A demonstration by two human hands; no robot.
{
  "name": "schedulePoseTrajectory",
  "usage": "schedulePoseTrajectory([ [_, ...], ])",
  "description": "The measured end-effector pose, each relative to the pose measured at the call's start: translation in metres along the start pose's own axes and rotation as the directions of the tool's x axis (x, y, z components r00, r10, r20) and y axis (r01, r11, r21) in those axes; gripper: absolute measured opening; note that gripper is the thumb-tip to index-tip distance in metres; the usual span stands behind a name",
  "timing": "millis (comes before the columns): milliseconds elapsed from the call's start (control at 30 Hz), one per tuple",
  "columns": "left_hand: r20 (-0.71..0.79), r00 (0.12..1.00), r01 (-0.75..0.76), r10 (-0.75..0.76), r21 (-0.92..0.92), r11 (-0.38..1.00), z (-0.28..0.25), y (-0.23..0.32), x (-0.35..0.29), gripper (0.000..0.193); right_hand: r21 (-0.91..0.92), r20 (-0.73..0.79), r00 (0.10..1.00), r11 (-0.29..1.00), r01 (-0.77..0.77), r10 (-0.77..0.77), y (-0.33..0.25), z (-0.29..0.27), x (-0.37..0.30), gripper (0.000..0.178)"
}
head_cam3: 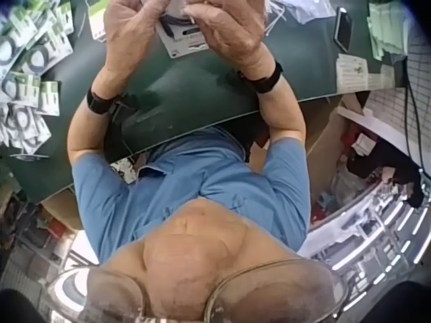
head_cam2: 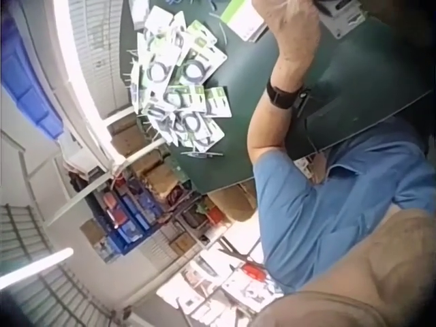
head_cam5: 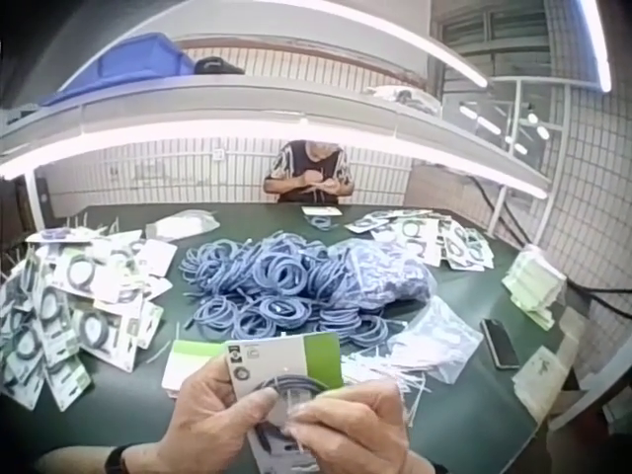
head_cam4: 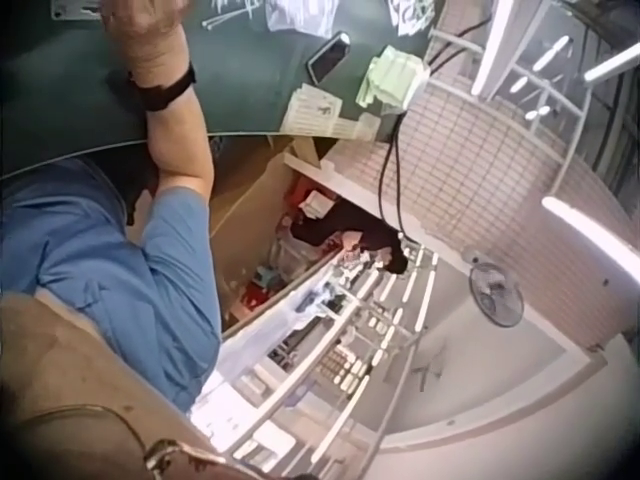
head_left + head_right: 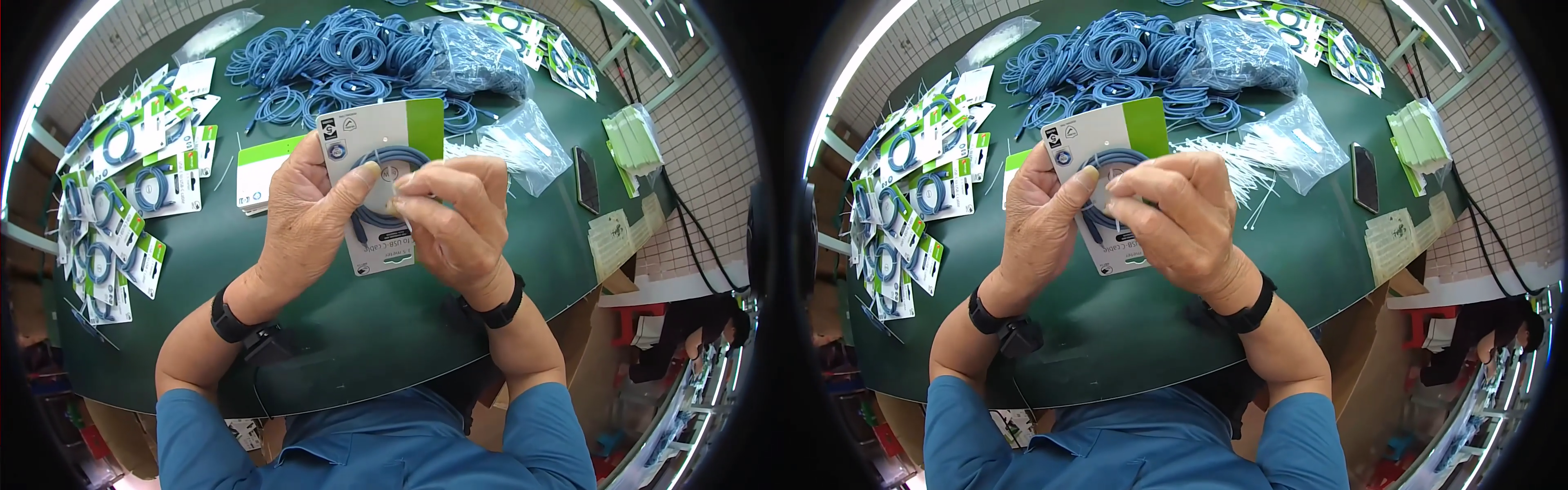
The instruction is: The person places a coiled cable onto a cardboard backing, threads a zip tie through the holes to secure it, and pulls the tie tight by hand. The person then sets the packaged cable aside and repeats the process with a second cable and card.
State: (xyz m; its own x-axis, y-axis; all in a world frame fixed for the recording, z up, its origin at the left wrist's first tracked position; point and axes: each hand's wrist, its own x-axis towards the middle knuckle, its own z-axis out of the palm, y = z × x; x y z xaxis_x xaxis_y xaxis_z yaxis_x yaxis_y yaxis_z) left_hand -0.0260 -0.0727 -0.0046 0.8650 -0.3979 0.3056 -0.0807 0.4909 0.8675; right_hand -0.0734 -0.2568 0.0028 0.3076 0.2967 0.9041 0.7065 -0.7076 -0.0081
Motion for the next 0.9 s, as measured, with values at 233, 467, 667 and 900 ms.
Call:
schedulePoseTrajectory([
  [233, -0.042, 0.999, 0.009, -0.011, -0.049, 0.999, 0.001, 0.008, 0.0, 0.031, 0.165, 0.02, 0.999, 0.985, -0.053, 0.05, -0.011, 0.002, -0.004, 0.021],
  [467, -0.034, 0.999, 0.005, -0.006, -0.03, 1.0, 0.001, 0.009, 0.0, 0.031, 0.287, 0.014, 0.997, 0.955, -0.077, 0.076, -0.01, 0.005, -0.003, 0.018],
  [667, -0.028, 0.999, 0.032, -0.033, -0.034, 0.999, 0.001, 0.008, -0.001, 0.031, 0.322, 0.051, 0.996, 0.943, -0.086, 0.073, -0.011, 0.003, -0.003, 0.019],
  [900, -0.02, 0.998, 0.055, -0.056, -0.006, 0.998, 0.001, -0.001, -0.003, 0.031, 0.332, 0.013, 0.996, 0.94, -0.083, 0.083, -0.012, 0.009, -0.004, 0.017],
])
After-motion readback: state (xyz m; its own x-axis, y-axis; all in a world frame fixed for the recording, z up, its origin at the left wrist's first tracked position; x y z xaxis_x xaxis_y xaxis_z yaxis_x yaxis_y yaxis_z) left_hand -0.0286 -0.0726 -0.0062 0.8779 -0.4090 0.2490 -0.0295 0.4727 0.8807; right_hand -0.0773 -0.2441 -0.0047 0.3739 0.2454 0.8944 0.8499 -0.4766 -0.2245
